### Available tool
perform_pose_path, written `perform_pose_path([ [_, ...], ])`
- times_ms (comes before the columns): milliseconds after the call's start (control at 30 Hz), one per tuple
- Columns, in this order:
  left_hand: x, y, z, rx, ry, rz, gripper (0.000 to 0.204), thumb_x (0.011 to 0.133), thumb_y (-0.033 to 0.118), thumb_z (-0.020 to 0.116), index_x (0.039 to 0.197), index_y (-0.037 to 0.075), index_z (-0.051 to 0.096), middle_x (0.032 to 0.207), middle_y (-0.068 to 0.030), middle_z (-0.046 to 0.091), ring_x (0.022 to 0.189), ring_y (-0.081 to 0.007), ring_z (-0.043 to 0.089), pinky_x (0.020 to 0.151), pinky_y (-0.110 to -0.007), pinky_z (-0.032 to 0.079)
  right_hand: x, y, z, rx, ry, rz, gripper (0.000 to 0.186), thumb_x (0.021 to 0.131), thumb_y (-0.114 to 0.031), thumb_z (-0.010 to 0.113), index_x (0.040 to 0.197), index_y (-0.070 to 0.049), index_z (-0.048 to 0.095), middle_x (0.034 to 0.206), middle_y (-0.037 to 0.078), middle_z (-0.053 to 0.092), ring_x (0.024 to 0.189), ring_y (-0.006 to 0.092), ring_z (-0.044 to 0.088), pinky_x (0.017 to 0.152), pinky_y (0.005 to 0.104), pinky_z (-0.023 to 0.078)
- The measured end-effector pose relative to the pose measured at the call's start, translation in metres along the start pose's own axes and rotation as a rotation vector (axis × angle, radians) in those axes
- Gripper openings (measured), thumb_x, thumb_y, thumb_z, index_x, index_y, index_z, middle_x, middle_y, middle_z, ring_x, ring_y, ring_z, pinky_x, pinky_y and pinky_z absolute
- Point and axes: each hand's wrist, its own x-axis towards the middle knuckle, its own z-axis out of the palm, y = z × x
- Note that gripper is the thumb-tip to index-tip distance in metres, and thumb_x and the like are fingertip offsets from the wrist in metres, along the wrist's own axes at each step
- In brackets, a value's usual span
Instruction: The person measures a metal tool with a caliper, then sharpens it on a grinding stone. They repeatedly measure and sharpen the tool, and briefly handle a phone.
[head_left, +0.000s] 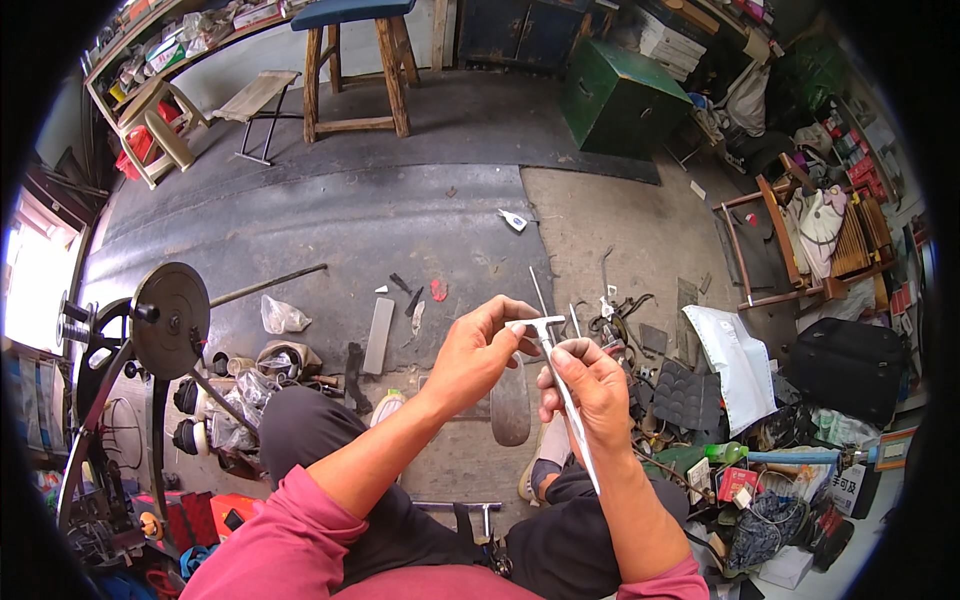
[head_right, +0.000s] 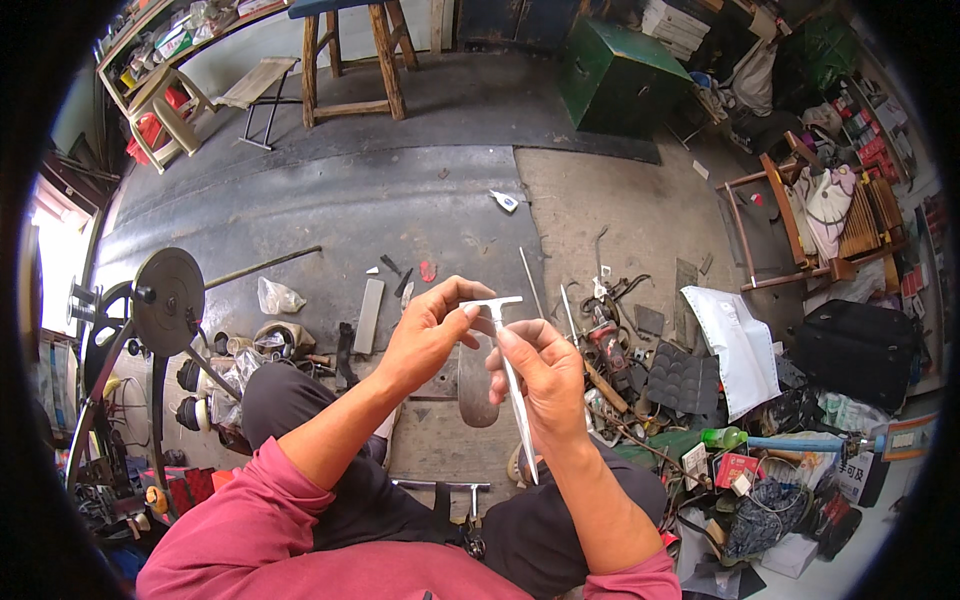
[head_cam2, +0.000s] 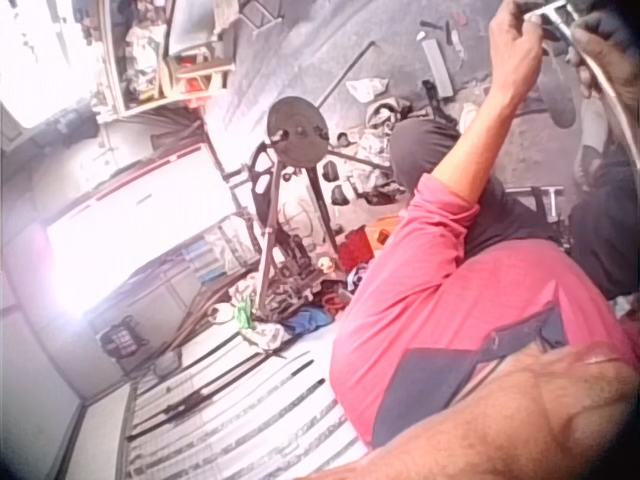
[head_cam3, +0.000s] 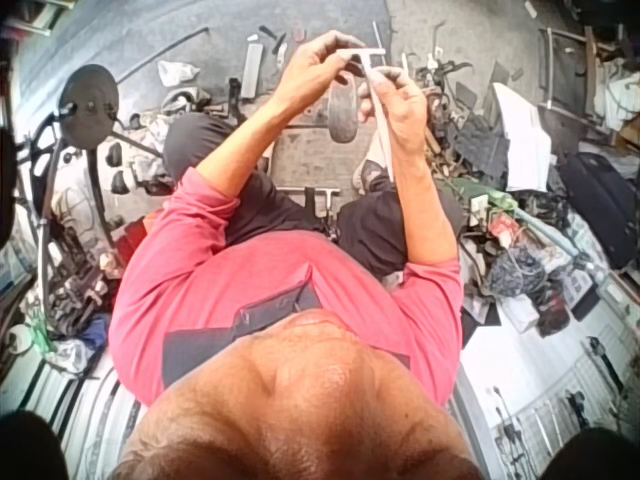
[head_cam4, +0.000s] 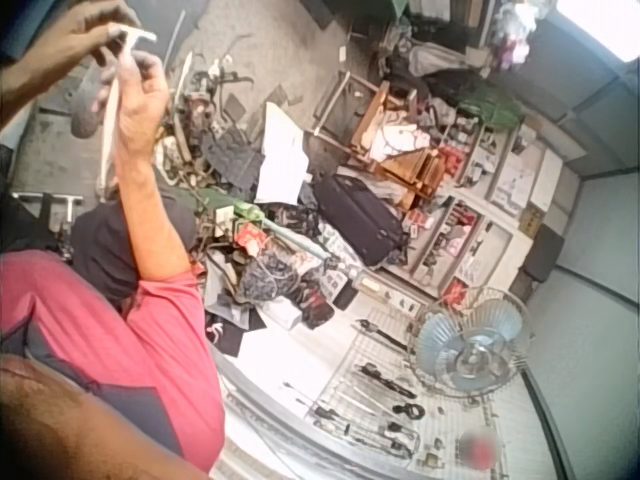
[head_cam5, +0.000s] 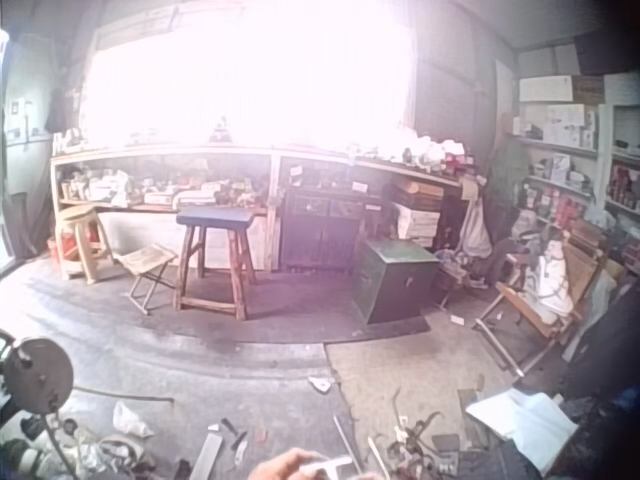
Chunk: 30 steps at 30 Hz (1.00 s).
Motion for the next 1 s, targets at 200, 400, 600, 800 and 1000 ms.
perform_pose_path([
  [200,0.0003,-0.001,0.0004,0.077,-0.127,-0.032,0.03,0.107,0.015,0.051,0.131,0.001,0.063,0.115,-0.0049,0.07,0.105,-0.014,0.069,0.084,-0.032,0.055,0.0011,-0.0045,-0.0012,0.013,0.012,0.005,0.019,0.107,-0.025,0.063,0.105,-0.006,0.062,0.079,0.008,0.07,0.054,0.0113,0.062,0.048,0.0292,0.053],
  [400,-0.0031,0.0021,0.0027,0.074,-0.227,-0.104,0.033,0.106,0.014,0.05,0.134,0.0,0.06,0.118,-0.0066,0.069,0.106,-0.0155,0.07,0.087,-0.035,0.056,0.0039,-0.0081,-0.0059,0.134,0.016,-0.038,0.022,0.107,-0.026,0.063,0.106,-0.004,0.064,0.079,0.008,0.07,0.053,0.0132,0.063,0.046,0.0297,0.053],
  [600,-0.003,0.0025,0.0036,0.069,-0.255,-0.118,0.035,0.105,0.014,0.05,0.135,-0.001,0.059,0.118,-0.0083,0.069,0.107,-0.0168,0.07,0.087,-0.036,0.056,0.0034,-0.0088,-0.0078,0.1,0.035,-0.057,0.021,0.108,-0.027,0.061,0.108,-0.005,0.062,0.08,0.007,0.069,0.054,0.0117,0.061,0.046,0.029,0.051],
  [800,-0.003,-0.0014,0.0037,0.051,-0.234,-0.122,0.034,0.105,0.015,0.053,0.134,-0.001,0.06,0.121,-0.0075,0.068,0.107,-0.0168,0.069,0.086,-0.035,0.057,0.003,-0.0084,-0.0089,0.085,0.015,-0.053,0.021,0.108,-0.026,0.061,0.107,-0.005,0.063,0.081,0.008,0.07,0.054,0.0122,0.062,0.047,0.0291,0.052],
  [1000,-0.0001,-0.0059,0.0044,0.05,-0.15,-0.051,0.03,0.105,0.017,0.056,0.129,-0.002,0.063,0.117,-0.0067,0.069,0.103,-0.0141,0.065,0.084,-0.033,0.056,0.0002,-0.0045,-0.007,-0.003,-0.027,-0.067,0.021,0.105,-0.024,0.064,0.102,-0.003,0.067,0.079,0.009,0.071,0.056,0.0124,0.065,0.05,0.028,0.055],
])
